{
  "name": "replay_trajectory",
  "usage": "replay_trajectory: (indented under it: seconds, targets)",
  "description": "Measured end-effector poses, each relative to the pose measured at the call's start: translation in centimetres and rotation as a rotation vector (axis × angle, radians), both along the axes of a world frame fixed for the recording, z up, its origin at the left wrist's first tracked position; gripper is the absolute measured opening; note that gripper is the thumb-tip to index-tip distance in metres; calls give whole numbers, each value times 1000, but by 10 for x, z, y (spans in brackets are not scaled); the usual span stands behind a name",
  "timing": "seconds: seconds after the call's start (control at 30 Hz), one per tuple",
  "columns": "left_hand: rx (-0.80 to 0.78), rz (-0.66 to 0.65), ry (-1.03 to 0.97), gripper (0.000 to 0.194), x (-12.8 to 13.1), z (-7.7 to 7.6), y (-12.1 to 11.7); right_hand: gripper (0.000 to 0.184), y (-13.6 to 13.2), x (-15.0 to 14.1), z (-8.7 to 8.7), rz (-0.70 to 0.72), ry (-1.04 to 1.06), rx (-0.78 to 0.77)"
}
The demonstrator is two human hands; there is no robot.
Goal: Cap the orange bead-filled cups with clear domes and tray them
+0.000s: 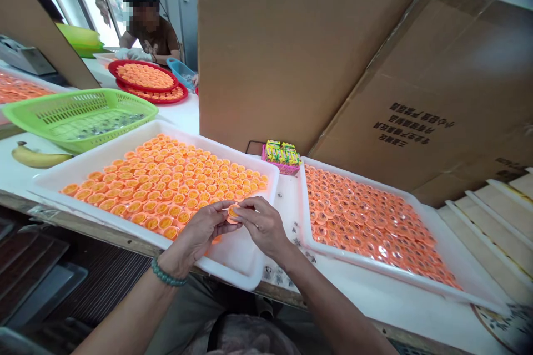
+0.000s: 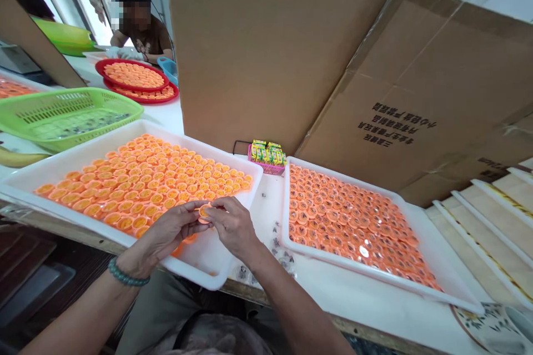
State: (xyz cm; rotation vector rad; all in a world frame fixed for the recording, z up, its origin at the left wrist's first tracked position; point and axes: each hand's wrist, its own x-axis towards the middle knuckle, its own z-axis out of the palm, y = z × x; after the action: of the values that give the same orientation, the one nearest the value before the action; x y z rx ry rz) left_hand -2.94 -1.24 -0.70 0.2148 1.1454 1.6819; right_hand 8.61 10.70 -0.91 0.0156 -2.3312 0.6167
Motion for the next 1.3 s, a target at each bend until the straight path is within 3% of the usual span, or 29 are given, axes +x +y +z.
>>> replay_trajectory:
  seconds: [0.2, 0.33, 0.5, 0.67, 0.8, 1.0, 1.07, 1.13, 1.23, 1.3]
  targets:
    - [-85, 61, 220, 25, 6, 1, 1, 20, -4, 18, -4, 3, -38, 89]
    - [-91, 104, 261, 29, 7, -1, 1, 33, -3, 20, 1, -98, -137, 128]
    - [-89, 134, 292, 33, 6, -7, 1, 30, -6, 23, 4, -54, -232, 256]
    - [-97, 134, 353, 35, 5, -11, 0, 28, -9, 26, 5, -68, -205, 165]
    - [-89, 129, 359, 31, 5, -11, 0, 33, -12, 23, 8, -59, -251, 225]
    - [-50, 115, 145, 26, 5, -1, 1, 22, -11, 31, 7, -74, -148, 97]
    - [-28, 70, 40, 23, 4, 4, 0, 20, -2, 32, 8, -138, -89, 29]
    - [-15, 48, -44, 20, 3, 8, 0, 21, 16, 32, 8, -293, -71, -24]
    - [2, 71, -105, 16, 1, 9, -2, 27, 58, 28, 4, -621, -331, 0]
    - [-9, 95, -114, 15, 0, 9, -3, 28, 90, 25, -5, -747, -577, 42]
